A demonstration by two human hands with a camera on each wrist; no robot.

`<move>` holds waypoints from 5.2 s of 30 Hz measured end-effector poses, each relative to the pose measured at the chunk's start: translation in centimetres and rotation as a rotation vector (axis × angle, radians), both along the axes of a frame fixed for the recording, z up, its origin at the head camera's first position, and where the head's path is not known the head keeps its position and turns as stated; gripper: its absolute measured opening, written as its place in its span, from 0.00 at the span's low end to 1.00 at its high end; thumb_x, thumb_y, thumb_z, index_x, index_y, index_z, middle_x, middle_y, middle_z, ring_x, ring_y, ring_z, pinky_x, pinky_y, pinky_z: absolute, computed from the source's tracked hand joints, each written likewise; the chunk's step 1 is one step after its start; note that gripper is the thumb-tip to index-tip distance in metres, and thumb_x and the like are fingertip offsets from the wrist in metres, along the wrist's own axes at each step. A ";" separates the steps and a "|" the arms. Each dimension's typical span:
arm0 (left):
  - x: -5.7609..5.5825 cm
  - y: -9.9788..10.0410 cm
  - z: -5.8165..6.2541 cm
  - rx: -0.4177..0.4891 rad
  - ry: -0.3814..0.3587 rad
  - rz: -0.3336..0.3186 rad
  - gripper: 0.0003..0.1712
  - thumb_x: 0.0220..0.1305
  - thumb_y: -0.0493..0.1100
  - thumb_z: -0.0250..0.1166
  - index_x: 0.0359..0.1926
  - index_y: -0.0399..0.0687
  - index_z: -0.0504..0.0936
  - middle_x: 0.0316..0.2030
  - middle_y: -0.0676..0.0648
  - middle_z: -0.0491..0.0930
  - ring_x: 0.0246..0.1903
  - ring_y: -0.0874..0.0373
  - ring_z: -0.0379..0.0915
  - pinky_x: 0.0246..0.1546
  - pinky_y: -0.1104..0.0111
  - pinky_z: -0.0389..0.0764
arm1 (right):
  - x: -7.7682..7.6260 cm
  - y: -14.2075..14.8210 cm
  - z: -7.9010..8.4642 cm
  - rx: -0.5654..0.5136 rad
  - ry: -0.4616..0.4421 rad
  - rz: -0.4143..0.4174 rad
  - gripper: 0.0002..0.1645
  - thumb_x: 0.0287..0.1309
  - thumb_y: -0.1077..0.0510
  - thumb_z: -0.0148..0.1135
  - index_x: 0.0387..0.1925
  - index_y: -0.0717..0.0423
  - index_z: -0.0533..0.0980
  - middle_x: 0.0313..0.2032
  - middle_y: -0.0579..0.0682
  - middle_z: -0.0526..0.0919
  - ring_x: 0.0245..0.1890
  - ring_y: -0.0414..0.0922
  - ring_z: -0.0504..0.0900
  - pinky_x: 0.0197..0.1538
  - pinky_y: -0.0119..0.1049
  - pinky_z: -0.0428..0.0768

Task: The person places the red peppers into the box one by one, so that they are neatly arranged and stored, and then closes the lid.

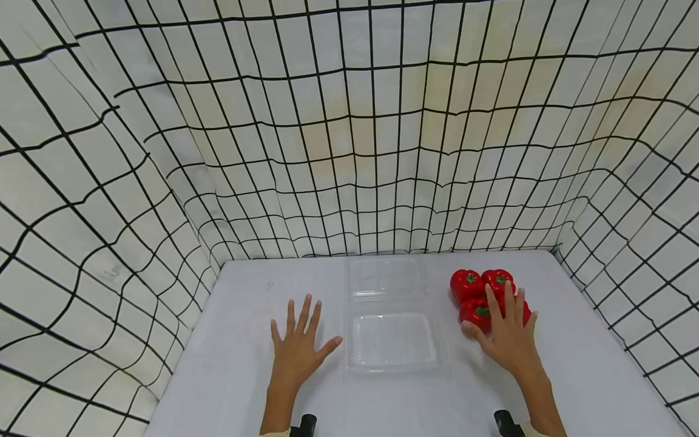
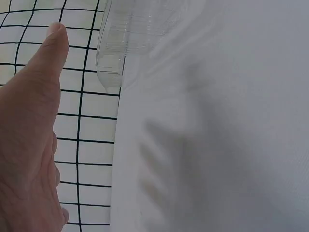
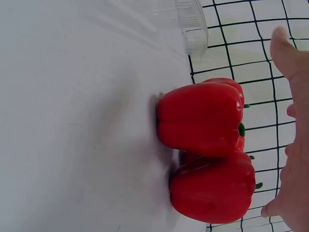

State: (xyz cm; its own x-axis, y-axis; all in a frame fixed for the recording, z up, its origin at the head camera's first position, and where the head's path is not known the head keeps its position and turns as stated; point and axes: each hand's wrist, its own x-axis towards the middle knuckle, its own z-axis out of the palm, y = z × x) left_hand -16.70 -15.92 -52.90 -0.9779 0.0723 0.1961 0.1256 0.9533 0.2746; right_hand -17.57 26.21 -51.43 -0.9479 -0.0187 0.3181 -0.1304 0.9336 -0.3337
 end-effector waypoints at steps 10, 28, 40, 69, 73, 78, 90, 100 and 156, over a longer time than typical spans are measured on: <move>1.0 1.9 -1.1 0.286 -0.129 -0.172 0.56 0.59 0.69 0.61 0.78 0.59 0.42 0.79 0.53 0.39 0.76 0.42 0.45 0.63 0.35 0.65 | -0.4 0.7 0.0 -0.339 0.036 -0.206 0.46 0.64 0.50 0.61 0.74 0.62 0.51 0.74 0.69 0.47 0.72 0.70 0.50 0.55 0.73 0.68; 2.3 4.4 -3.4 0.552 -0.167 -0.236 0.63 0.52 0.65 0.71 0.78 0.49 0.45 0.79 0.50 0.40 0.76 0.49 0.45 0.70 0.45 0.62 | -0.5 2.3 -2.1 -0.635 0.005 -0.330 0.40 0.66 0.56 0.58 0.70 0.70 0.54 0.66 0.73 0.62 0.68 0.69 0.60 0.64 0.69 0.65; 2.5 4.5 -4.4 0.611 -0.126 -0.240 0.60 0.54 0.62 0.71 0.77 0.47 0.47 0.79 0.48 0.41 0.74 0.47 0.50 0.69 0.44 0.62 | -0.3 2.2 -2.9 -0.717 -0.025 -0.360 0.46 0.66 0.51 0.59 0.73 0.65 0.49 0.69 0.71 0.58 0.71 0.67 0.56 0.66 0.69 0.63; 2.1 4.2 -4.7 0.629 -0.124 -0.259 0.61 0.53 0.63 0.71 0.77 0.47 0.47 0.78 0.48 0.41 0.72 0.45 0.57 0.68 0.45 0.64 | 0.5 2.9 -3.6 -0.946 -0.131 -0.506 0.56 0.63 0.39 0.59 0.75 0.63 0.42 0.73 0.69 0.52 0.71 0.66 0.59 0.66 0.61 0.66; 2.2 4.2 -4.8 0.621 -0.117 -0.256 0.61 0.53 0.63 0.71 0.77 0.47 0.47 0.78 0.46 0.42 0.72 0.44 0.57 0.68 0.44 0.65 | 0.6 2.9 -3.5 -0.965 -0.112 -0.556 0.55 0.63 0.38 0.58 0.75 0.61 0.42 0.73 0.67 0.53 0.71 0.64 0.59 0.66 0.60 0.67; 2.2 4.1 -4.7 0.625 -0.112 -0.258 0.61 0.53 0.63 0.71 0.77 0.48 0.47 0.78 0.46 0.42 0.73 0.44 0.54 0.68 0.44 0.64 | 0.8 2.9 -3.0 -1.036 -0.038 -0.586 0.52 0.63 0.42 0.60 0.73 0.54 0.42 0.75 0.61 0.49 0.75 0.60 0.53 0.68 0.58 0.66; 2.4 4.2 -4.4 0.614 -0.112 -0.259 0.61 0.53 0.63 0.71 0.77 0.48 0.47 0.78 0.47 0.42 0.72 0.46 0.56 0.68 0.46 0.65 | 0.4 1.7 -0.5 -1.042 0.152 -0.358 0.48 0.58 0.54 0.68 0.70 0.41 0.47 0.72 0.48 0.55 0.75 0.47 0.54 0.63 0.34 0.73; 2.4 4.1 -4.1 0.616 -0.107 -0.267 0.60 0.54 0.64 0.70 0.77 0.47 0.48 0.78 0.47 0.42 0.72 0.46 0.57 0.67 0.46 0.66 | -0.5 -1.4 1.1 -1.102 0.215 -0.070 0.46 0.54 0.70 0.67 0.68 0.53 0.54 0.62 0.37 0.63 0.63 0.37 0.63 0.46 0.12 0.76; 2.3 4.5 -4.3 0.626 -0.161 -0.238 0.58 0.56 0.61 0.70 0.77 0.48 0.48 0.78 0.50 0.43 0.71 0.45 0.60 0.64 0.47 0.70 | -3.6 -17.0 -2.7 -0.576 -0.267 0.240 0.45 0.41 0.52 0.80 0.63 0.54 0.71 0.55 0.60 0.70 0.57 0.57 0.73 0.54 0.55 0.83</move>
